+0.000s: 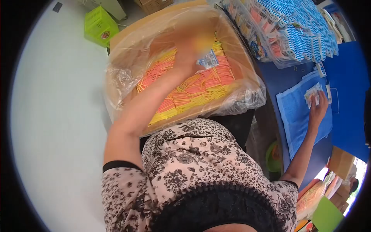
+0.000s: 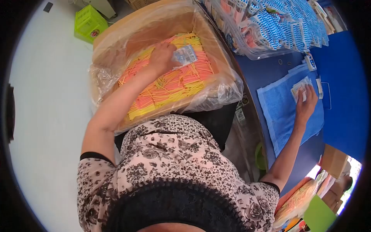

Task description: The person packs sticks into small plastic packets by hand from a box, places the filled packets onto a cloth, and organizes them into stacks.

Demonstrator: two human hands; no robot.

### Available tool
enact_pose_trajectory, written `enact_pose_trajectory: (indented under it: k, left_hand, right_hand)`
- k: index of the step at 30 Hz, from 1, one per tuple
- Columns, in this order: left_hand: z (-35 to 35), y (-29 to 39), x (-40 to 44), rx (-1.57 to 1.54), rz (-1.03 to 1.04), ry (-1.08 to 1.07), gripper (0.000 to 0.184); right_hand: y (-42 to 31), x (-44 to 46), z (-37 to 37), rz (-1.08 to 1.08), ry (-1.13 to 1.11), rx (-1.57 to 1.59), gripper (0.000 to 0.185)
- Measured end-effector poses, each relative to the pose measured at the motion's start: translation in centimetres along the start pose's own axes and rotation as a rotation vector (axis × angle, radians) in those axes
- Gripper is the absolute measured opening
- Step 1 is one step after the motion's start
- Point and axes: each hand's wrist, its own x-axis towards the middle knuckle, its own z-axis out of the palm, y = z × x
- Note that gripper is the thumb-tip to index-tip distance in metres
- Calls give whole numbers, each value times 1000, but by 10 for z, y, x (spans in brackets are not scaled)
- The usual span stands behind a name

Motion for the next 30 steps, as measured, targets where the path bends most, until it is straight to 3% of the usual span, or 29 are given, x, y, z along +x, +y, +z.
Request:
enact_pose_trajectory:
  k: [1, 6, 9, 14, 17, 22, 24, 25, 26, 27, 28, 29, 30]
  left_hand:
    - [11, -2, 7, 104, -12, 104, 45]
    - [27, -9, 23, 130, -118, 112, 50]
    - [18, -14, 26, -22, -198, 10, 34]
    - [11, -14, 27, -32, -299, -176, 28]
    - [16, -9, 18, 66, -104, 286, 15]
    - [-14, 3, 6, 132, 17, 462, 18]
    - [-25, 3, -2, -410, -111, 182, 15]
    - [-31, 2, -4, -677, -171, 45, 14]
    - [-44, 8, -10, -686, -181, 46, 14]
    - [-60, 19, -22, -935, -142, 10, 14]
    - [-70, 26, -32, -1183, -96, -25, 15]
    - [-72, 26, -38, -1193, -103, -18, 15]
    - [-74, 24, -44, -1197, -84, -12, 15]
  right_hand:
    - [-16, -5, -8, -10, -19, 22, 32]
    - [-47, -26, -30, -41, -31, 133, 34]
    - [-66, -28, -34, -40, 11, 185, 31]
    - [-114, -18, -42, -165, 3, 277, 25]
    - [-139, -10, -46, -226, 15, 357, 24]
    - [-212, 10, -58, -332, -12, 685, 26]
    - [-254, 26, -54, -364, -15, 743, 25]
    - [-283, 37, -60, -261, -98, 817, 22]
    - [-306, 47, -62, -156, -177, 887, 20]
    - [-314, 55, -52, -164, -187, 884, 20]
    - [-322, 65, -41, -187, -367, 946, 18]
    - [-329, 73, -32, -208, -551, 1002, 17]
    - [-335, 80, -28, -216, -562, 995, 17]
